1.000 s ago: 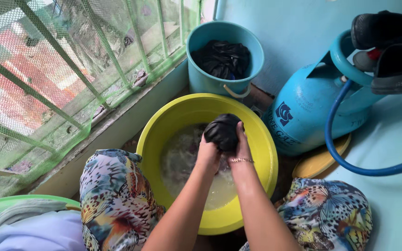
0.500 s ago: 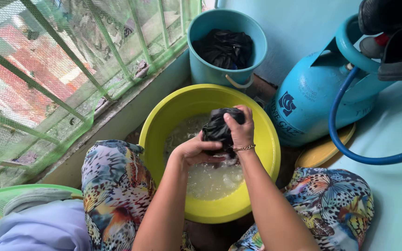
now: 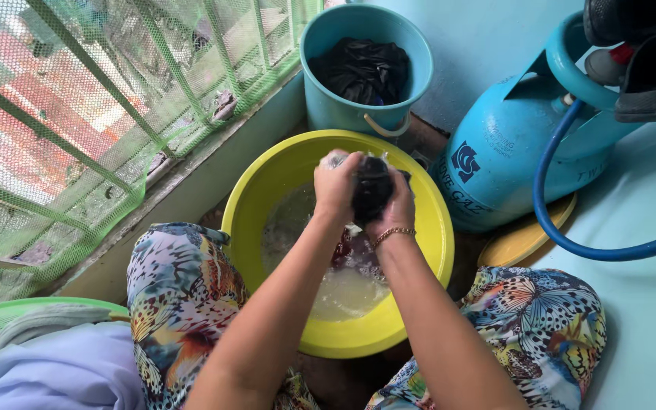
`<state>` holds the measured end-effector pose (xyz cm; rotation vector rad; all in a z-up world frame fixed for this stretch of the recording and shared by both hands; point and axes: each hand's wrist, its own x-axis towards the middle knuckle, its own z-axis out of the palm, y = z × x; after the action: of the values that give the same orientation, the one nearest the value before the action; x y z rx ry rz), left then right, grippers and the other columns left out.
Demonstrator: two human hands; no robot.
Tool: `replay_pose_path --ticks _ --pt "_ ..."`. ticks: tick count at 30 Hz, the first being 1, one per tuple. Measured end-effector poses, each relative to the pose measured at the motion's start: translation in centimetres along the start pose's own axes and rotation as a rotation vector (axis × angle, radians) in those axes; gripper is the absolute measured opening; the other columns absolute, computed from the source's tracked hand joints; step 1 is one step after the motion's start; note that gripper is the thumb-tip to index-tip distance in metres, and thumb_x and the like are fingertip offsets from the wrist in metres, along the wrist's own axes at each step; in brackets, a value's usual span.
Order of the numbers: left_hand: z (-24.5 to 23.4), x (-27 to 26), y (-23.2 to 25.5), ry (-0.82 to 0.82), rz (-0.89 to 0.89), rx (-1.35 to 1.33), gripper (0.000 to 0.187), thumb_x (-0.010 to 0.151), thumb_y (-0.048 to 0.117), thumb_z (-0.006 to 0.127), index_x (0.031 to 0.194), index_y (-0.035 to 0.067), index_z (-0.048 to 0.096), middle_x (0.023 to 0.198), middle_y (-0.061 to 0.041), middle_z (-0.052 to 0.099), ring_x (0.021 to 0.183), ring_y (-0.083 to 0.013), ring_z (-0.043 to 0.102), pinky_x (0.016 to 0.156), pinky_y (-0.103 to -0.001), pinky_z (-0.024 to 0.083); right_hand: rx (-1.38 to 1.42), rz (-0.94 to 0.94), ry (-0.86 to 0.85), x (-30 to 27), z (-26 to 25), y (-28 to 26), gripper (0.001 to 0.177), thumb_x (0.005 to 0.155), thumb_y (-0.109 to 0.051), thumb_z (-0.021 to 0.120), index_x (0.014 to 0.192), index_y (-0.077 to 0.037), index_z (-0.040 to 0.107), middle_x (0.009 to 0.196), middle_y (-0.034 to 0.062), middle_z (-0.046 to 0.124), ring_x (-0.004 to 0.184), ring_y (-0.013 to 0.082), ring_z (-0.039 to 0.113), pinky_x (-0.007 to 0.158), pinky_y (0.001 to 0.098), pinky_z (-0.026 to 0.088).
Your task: The person washes clothes by hand in a yellow basin, scrubbing garments in soapy water, wringing them out, and moving them into a blue bucket.
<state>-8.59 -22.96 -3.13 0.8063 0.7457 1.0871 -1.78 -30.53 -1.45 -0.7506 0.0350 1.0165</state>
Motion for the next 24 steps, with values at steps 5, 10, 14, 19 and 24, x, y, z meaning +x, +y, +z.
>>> replay_pose_path --ticks 5,10,14,19,24 --pt "3.2 -4.0 6.1 -0.108 0.710 0.867 0.025 0.073 0.024 0.078 0.083 0.004 0.068 0.091 -0.015 0.070 0.088 -0.0354 0.067 0.082 -0.044 0.055 0.056 0.313 -0.364 2.3 -2.3 -0.1 0.033 0.103 -0.030 0.044 0.124 -0.011 0.059 0.117 0.0107 0.067 0.108 0.0221 0.066 0.094 0.0395 0.055" --pt "4.2 -8.7 9.8 -0.289 0.872 1.000 0.022 0.070 0.022 0.076 0.081 0.006 0.066 0.087 -0.014 0.064 0.086 -0.0369 0.063 0.077 -0.046 0.054 -0.153 0.291 -0.658 6.0 -7.2 0.0 0.030 0.111 -0.031 0.041 0.133 -0.015 0.051 0.131 0.0098 0.059 0.127 0.0232 0.054 0.107 0.0396 0.045" --pt "3.7 -10.7 10.6 -0.450 0.981 1.052 0.023 0.067 0.023 0.078 0.080 0.008 0.066 0.086 -0.010 0.063 0.083 -0.0332 0.062 0.075 -0.043 0.054 0.051 0.062 -0.666 5.9 -9.4 1.5 0.035 0.106 -0.035 0.040 0.133 -0.015 0.051 0.128 0.0044 0.060 0.128 0.0165 0.056 0.113 0.0344 0.045" --pt "3.0 -12.6 9.8 -0.579 1.054 1.045 0.021 0.071 0.022 0.078 0.088 0.012 0.070 0.090 -0.005 0.065 0.085 -0.0284 0.063 0.078 -0.040 0.055 -0.014 -0.035 -0.757 4.0 -8.8 1.8 0.039 0.104 -0.037 0.041 0.132 -0.014 0.055 0.126 0.0027 0.063 0.122 0.0152 0.059 0.112 0.0308 0.046" --pt "2.2 -13.3 8.6 -0.640 1.044 1.088 0.024 0.069 0.023 0.079 0.088 0.012 0.070 0.095 -0.004 0.067 0.094 -0.0270 0.065 0.079 -0.042 0.053 -0.355 0.201 -0.642 6.0 -11.8 -0.3 0.035 0.103 -0.033 0.043 0.128 -0.013 0.057 0.123 0.0027 0.063 0.119 0.0152 0.060 0.109 0.0313 0.047"
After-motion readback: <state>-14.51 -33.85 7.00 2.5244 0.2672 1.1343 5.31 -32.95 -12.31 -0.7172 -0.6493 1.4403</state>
